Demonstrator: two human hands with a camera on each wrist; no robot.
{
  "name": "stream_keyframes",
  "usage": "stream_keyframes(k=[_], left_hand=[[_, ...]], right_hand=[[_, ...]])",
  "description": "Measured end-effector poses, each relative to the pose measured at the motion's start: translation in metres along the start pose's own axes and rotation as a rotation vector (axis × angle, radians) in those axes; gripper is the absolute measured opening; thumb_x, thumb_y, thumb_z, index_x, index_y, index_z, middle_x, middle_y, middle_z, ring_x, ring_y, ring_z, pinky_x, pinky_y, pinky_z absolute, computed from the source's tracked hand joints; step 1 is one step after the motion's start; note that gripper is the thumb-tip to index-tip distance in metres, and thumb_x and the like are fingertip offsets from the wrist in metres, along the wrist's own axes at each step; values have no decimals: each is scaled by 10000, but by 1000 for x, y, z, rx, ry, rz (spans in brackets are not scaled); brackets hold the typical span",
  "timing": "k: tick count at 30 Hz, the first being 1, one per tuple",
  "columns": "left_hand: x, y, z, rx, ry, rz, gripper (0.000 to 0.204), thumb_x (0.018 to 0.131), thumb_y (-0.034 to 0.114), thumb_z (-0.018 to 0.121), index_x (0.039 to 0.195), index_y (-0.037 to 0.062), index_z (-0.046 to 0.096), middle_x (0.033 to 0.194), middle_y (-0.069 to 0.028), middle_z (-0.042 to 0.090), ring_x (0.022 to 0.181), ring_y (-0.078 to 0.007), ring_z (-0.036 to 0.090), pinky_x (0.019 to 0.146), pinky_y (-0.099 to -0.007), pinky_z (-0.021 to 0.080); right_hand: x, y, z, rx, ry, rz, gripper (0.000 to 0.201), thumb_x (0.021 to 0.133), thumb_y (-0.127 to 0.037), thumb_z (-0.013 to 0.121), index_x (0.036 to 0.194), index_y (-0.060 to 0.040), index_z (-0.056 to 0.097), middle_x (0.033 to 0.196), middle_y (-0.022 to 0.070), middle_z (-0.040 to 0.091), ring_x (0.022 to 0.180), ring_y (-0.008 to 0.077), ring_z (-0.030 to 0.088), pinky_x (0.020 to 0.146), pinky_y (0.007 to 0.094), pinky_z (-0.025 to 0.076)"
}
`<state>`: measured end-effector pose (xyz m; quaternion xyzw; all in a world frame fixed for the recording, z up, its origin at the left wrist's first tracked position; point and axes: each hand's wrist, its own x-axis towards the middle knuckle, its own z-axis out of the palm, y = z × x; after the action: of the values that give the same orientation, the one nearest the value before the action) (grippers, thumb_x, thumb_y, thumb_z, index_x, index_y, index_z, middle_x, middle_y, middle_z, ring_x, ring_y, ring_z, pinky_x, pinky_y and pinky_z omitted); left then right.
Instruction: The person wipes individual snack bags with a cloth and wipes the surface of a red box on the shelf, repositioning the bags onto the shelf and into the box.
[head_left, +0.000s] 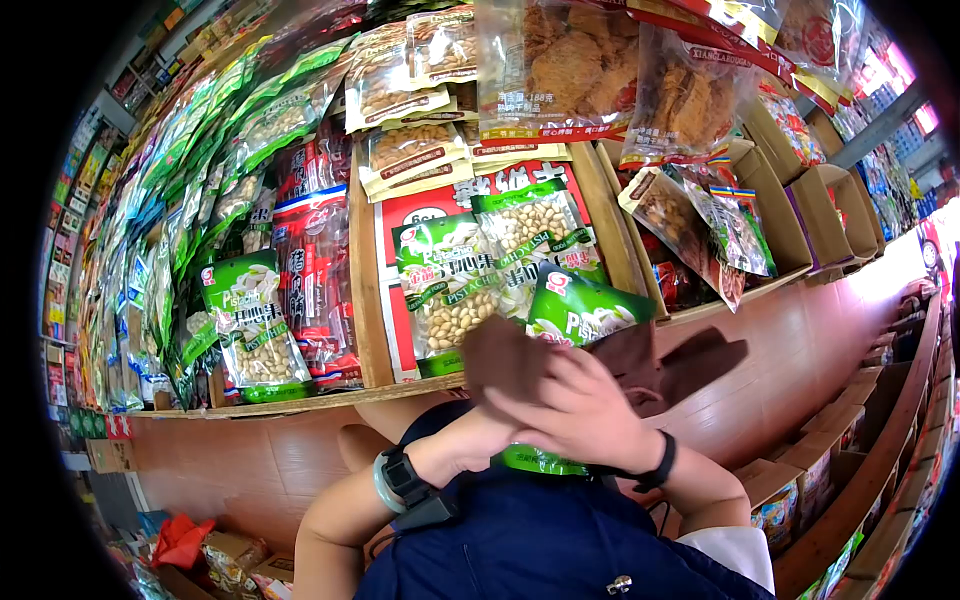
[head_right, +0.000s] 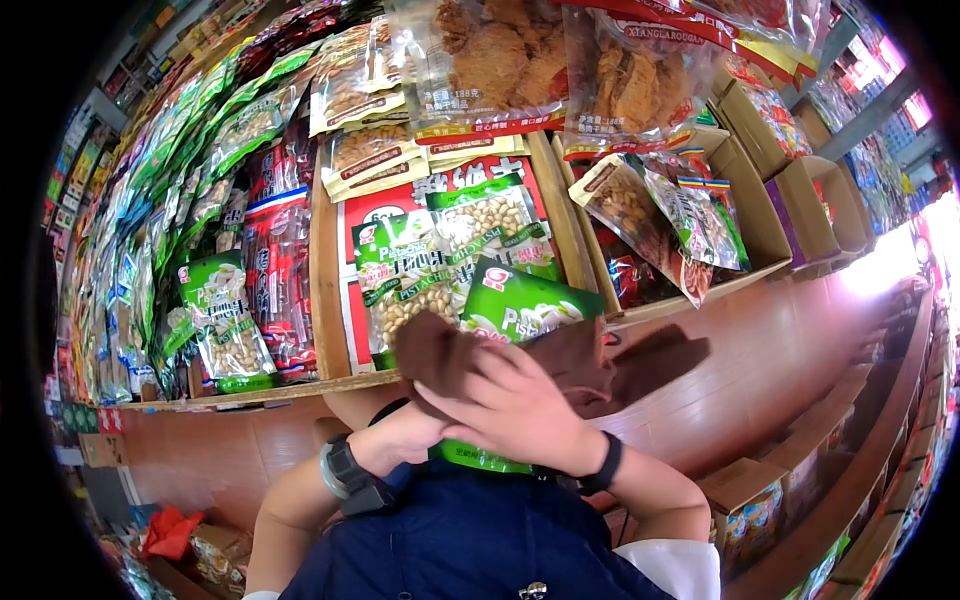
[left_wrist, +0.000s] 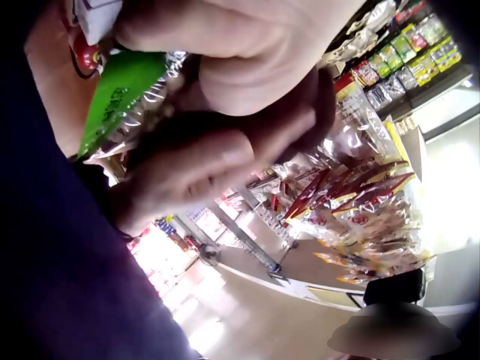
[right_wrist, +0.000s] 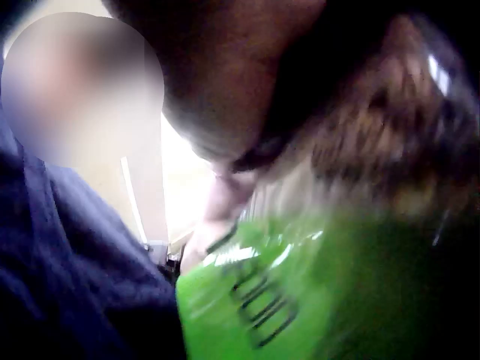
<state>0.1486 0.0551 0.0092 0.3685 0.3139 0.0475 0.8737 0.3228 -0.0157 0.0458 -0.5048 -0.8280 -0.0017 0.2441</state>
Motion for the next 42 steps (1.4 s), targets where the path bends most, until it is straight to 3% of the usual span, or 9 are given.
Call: stream_keyframes(k=[5, 6, 11, 16, 25, 29, 31, 35, 42], left_hand=[[-9, 15, -4, 442, 1, 114, 415, 1009, 137, 550, 1400, 25, 472, 1361, -83, 544, 1213, -145, 523, 984, -320, 471], [1, 13, -19, 608, -99, -161, 433, 1008, 118, 546, 1415, 26, 431, 1347, -67, 542, 1186, -127, 521, 986, -317, 464], [5, -7, -15, 251, -29, 174, 431, 1002, 96, 551, 1412, 41, 428, 1279, -42, 589, 1138, -121, 553, 1008, -302, 445], [2, 6, -19, 231, -67, 56, 449, 994, 83, 559, 1418, 29, 421, 1316, -44, 583, 1172, -123, 550, 1026, -305, 438], [-61, 43, -40, 123, 147, -19, 431, 966, 163, 639, 1361, 58, 500, 1254, -32, 630, 1126, -126, 592, 973, -309, 478], [-58, 58, -17, -171, 158, 32, 414, 959, 164, 656, 1336, 60, 520, 1234, -63, 638, 1070, -162, 635, 918, -302, 537], [-39, 51, -10, -169, 103, 23, 413, 962, 160, 651, 1336, 47, 517, 1234, -67, 636, 1073, -163, 634, 916, -298, 539], [-2, 60, 23, -89, -5, -94, 471, 973, 149, 625, 1394, 20, 456, 1289, -112, 595, 1157, -208, 602, 1000, -363, 506], [2, 76, -15, -112, 241, 150, 582, 981, 210, 597, 1477, 69, 328, 1387, -106, 494, 1290, -241, 474, 1051, -410, 413]], right_hand=[[-1, 5, 29, -223, -54, 105, 563, 916, -553, 497, 1384, -247, 567, 1064, 146, 561, 1124, 350, 492, 1087, 569, 310], [-5, 11, 31, -240, 21, 167, 532, 937, -511, 477, 1386, -241, 565, 1034, 182, 559, 1084, 380, 516, 1084, 577, 313], [-28, 49, 29, -245, 181, 509, 479, 942, -385, 450, 1235, -46, 620, 1069, 268, 626, 1102, 443, 569, 1099, 560, 309], [-65, 82, 28, -340, 311, 395, 405, 940, -398, 441, 940, -57, 660, 1043, 184, 644, 1081, 384, 596, 1078, 546, 328], [-72, 99, 41, -146, 523, 318, 308, 949, -328, 521, 930, -43, 635, 1092, 226, 634, 1010, 405, 605, 897, 468, 487], [-55, 62, 9, 990, 797, 916, 695, 1057, -531, 222, 1283, 60, 510, 1179, 164, 644, 984, 226, 658, 920, 342, 523], [-79, 71, 22, 1030, 734, 967, 699, 1061, -524, 215, 1337, 64, 472, 1197, 161, 641, 1039, 219, 652, 939, 326, 516], [-70, 46, -13, 1357, 422, 1153, 566, 929, -313, 646, 1340, 33, 465, 1245, 150, 623, 1022, 219, 666, 930, 336, 532], [-84, 77, -63, 1485, 1062, 1118, 426, 972, -248, 578, 1287, 35, 527, 1217, 165, 644, 1052, 242, 661, 938, 358, 532]])
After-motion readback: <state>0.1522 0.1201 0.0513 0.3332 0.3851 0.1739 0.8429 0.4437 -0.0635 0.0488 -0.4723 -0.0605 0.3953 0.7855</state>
